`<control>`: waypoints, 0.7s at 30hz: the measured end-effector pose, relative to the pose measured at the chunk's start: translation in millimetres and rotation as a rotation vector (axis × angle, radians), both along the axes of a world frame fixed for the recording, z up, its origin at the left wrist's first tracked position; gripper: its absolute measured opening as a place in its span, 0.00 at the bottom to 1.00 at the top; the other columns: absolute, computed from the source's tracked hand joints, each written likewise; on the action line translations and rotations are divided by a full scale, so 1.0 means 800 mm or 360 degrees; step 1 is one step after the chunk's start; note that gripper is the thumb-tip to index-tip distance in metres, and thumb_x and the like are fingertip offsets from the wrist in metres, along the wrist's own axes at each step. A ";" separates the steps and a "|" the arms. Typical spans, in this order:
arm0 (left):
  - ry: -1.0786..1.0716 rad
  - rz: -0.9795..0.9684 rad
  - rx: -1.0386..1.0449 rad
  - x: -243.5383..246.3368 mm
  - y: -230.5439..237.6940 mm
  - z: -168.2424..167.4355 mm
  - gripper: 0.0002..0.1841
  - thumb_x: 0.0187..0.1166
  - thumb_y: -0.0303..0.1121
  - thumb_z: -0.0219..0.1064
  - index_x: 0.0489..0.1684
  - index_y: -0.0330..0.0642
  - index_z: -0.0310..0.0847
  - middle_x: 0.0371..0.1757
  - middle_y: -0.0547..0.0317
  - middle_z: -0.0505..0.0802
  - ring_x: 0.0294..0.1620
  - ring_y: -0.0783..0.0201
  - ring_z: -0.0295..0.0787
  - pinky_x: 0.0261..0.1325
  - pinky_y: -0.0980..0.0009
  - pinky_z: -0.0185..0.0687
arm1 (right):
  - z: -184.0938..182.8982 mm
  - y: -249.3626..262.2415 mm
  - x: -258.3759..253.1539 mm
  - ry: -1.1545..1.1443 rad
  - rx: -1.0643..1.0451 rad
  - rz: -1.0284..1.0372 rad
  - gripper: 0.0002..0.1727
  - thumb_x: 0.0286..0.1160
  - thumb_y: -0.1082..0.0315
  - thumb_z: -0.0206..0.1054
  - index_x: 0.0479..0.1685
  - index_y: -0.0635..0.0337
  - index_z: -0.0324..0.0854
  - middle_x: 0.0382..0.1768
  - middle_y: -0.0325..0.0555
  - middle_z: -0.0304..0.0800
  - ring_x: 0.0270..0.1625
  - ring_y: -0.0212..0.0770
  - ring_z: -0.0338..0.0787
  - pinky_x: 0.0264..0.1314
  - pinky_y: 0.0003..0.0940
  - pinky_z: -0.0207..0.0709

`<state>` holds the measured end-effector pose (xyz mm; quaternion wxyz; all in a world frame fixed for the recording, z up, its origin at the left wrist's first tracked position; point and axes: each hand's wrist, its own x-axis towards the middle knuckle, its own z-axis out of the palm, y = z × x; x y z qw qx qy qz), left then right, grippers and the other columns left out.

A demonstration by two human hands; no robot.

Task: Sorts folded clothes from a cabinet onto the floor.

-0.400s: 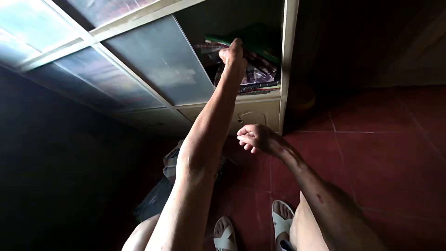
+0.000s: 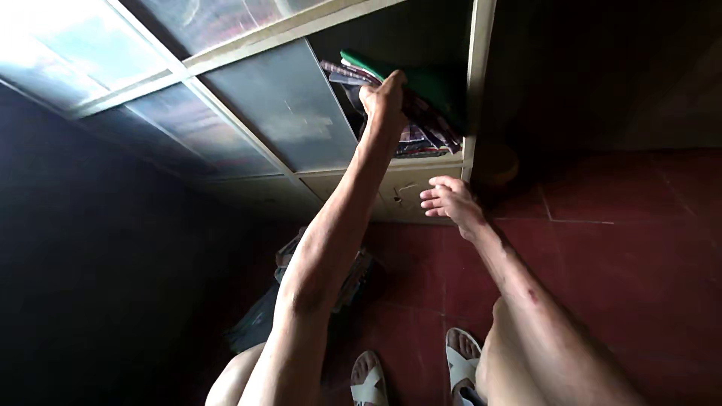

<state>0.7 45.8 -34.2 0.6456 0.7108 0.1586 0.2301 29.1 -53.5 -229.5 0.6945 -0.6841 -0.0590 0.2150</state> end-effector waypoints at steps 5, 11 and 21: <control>-0.0222 0.0083 -0.0609 0.072 0.063 -0.064 0.23 0.71 0.26 0.73 0.61 0.31 0.70 0.43 0.38 0.90 0.40 0.47 0.92 0.41 0.49 0.92 | -0.009 -0.013 0.018 0.0268 0.0515 -0.0342 0.26 0.96 0.55 0.42 0.77 0.67 0.65 0.56 0.60 0.90 0.47 0.51 0.96 0.49 0.45 0.92; -0.0140 0.0093 -0.0590 -0.070 0.051 -0.072 0.25 0.74 0.41 0.75 0.64 0.39 0.75 0.47 0.46 0.92 0.43 0.53 0.93 0.44 0.53 0.91 | 0.026 -0.022 -0.031 0.0154 0.0948 -0.0287 0.41 0.87 0.31 0.41 0.77 0.58 0.71 0.58 0.61 0.89 0.54 0.61 0.94 0.53 0.60 0.91; -0.0130 0.0441 -0.1094 -0.259 0.037 -0.162 0.15 0.77 0.27 0.72 0.54 0.24 0.79 0.41 0.36 0.93 0.41 0.48 0.95 0.47 0.52 0.93 | 0.034 -0.037 -0.198 0.0048 0.0470 -0.0447 0.21 0.79 0.58 0.69 0.63 0.63 0.81 0.47 0.48 0.93 0.46 0.39 0.94 0.46 0.36 0.91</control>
